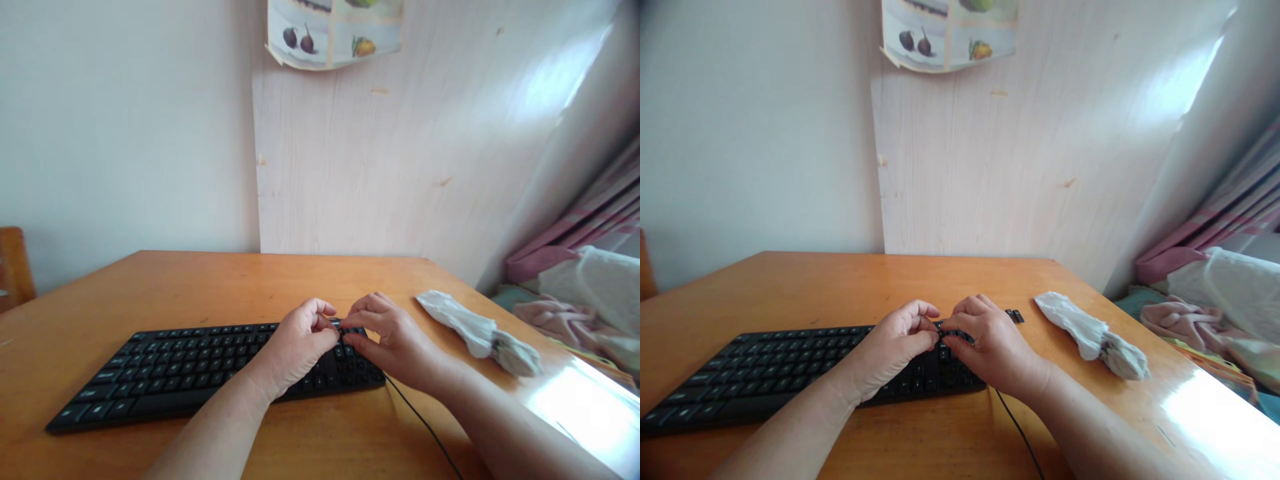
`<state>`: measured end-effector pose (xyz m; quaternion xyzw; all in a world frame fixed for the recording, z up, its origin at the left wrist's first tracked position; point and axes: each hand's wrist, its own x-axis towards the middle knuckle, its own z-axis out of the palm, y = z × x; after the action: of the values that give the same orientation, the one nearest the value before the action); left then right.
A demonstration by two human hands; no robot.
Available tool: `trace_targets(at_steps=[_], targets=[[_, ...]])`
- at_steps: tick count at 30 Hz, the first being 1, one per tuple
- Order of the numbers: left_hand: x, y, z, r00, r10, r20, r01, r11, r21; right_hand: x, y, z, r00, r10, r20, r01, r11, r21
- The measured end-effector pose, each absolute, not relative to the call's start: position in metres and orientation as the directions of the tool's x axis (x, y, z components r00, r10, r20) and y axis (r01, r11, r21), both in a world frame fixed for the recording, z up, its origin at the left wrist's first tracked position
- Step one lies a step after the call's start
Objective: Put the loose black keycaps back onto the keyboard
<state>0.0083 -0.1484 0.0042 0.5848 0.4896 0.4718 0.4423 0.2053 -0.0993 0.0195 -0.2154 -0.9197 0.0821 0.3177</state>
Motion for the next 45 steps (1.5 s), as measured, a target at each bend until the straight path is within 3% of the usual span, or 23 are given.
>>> trace_targets(at_steps=[9,16,22,30,45], targets=[[0.01,-0.149,0.003,0.094,0.991,0.096,0.146,-0.109,0.983,0.203,-0.108,0.025,-0.756,0.402,0.516,0.384,0.911,-0.148],[0.01,-0.149,0.007,0.043,0.992,0.119,0.192,-0.125,0.973,0.214,-0.1,0.029,-0.749,0.471,0.465,0.422,0.881,-0.214],[0.001,-0.148,0.01,-0.074,0.988,0.138,0.219,-0.119,0.969,0.229,-0.087,0.028,-0.756,0.576,0.312,0.527,0.817,-0.233],[-0.001,-0.146,0.008,-0.099,0.983,0.156,0.231,-0.13,0.964,0.221,-0.095,0.025,-0.769,0.622,0.15,0.612,0.783,-0.112],[-0.002,-0.144,0.006,-0.099,0.983,0.152,0.268,-0.121,0.956,0.216,-0.098,0.026,-0.769,0.627,0.127,0.628,0.777,-0.034]])
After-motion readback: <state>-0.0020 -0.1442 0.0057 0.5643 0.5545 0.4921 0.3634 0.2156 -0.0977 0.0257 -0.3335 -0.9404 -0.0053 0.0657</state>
